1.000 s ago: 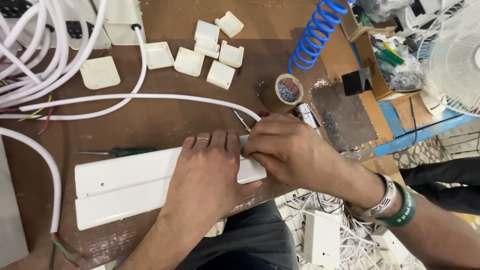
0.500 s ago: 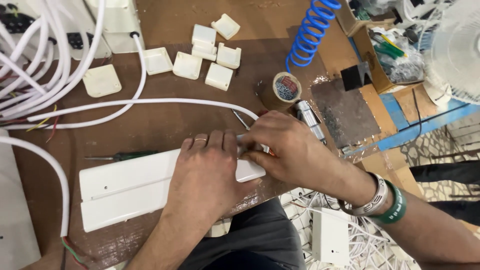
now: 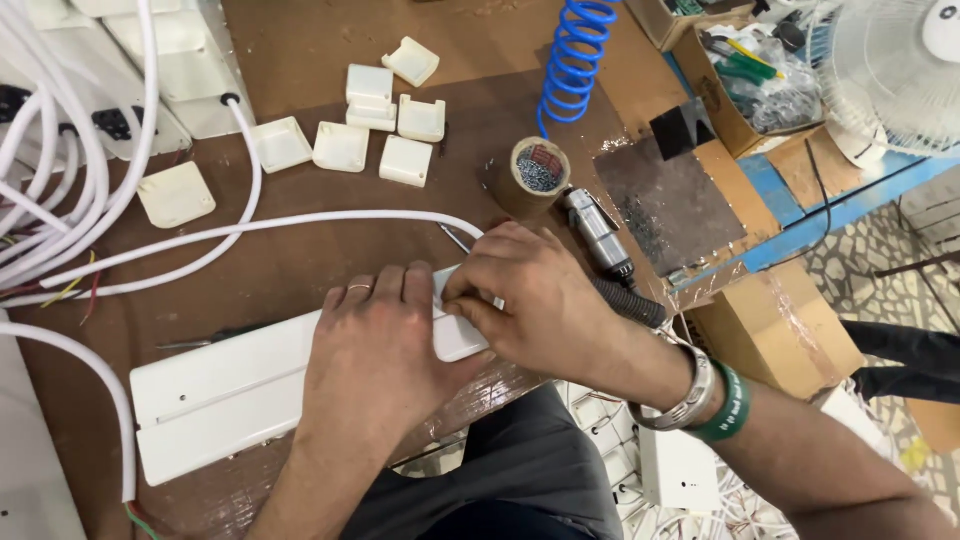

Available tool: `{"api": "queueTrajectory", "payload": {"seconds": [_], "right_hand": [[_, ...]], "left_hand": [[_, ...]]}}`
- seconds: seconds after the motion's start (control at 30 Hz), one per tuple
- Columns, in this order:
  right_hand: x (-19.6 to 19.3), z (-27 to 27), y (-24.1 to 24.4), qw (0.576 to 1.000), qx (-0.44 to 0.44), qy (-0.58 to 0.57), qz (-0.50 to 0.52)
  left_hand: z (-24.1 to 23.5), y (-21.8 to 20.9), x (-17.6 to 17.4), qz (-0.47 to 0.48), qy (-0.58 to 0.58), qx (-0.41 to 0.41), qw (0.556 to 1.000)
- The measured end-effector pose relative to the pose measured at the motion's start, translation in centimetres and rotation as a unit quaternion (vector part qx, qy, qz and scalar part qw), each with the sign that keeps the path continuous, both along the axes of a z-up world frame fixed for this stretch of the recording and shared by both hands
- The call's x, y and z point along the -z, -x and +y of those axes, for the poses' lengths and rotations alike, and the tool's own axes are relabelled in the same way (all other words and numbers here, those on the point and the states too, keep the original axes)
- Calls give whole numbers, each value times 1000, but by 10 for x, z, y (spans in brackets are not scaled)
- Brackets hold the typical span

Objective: The person assembles a white electrical junction box at a workbench. They position the box halves, tap them with a mallet, pick screws from a container, and drive the screws with a pneumatic screwdriver, rotating the box to fasten different sides.

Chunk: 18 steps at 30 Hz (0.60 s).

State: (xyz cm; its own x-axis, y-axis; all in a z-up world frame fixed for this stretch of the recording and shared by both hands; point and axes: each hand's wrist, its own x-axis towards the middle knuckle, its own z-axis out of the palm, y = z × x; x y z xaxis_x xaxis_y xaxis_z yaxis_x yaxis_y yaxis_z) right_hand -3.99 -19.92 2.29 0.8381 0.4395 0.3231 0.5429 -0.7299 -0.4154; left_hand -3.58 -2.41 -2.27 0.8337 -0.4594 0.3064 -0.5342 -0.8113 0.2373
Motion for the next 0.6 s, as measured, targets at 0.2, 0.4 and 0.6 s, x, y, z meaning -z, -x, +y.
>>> {"api": "queueTrajectory", "payload": {"seconds": [0.2, 0.4, 0.6], "right_hand": [[38, -57, -12, 979, 112, -145, 96], [178, -190, -32, 887, 419, 159, 111], [170, -203, -43, 903, 410, -56, 117]], "left_hand": [[1, -2, 7, -17, -10, -4, 1000], [1, -4, 9, 1, -24, -17, 1000], [1, -2, 7, -8, -2, -12, 1000]]}}
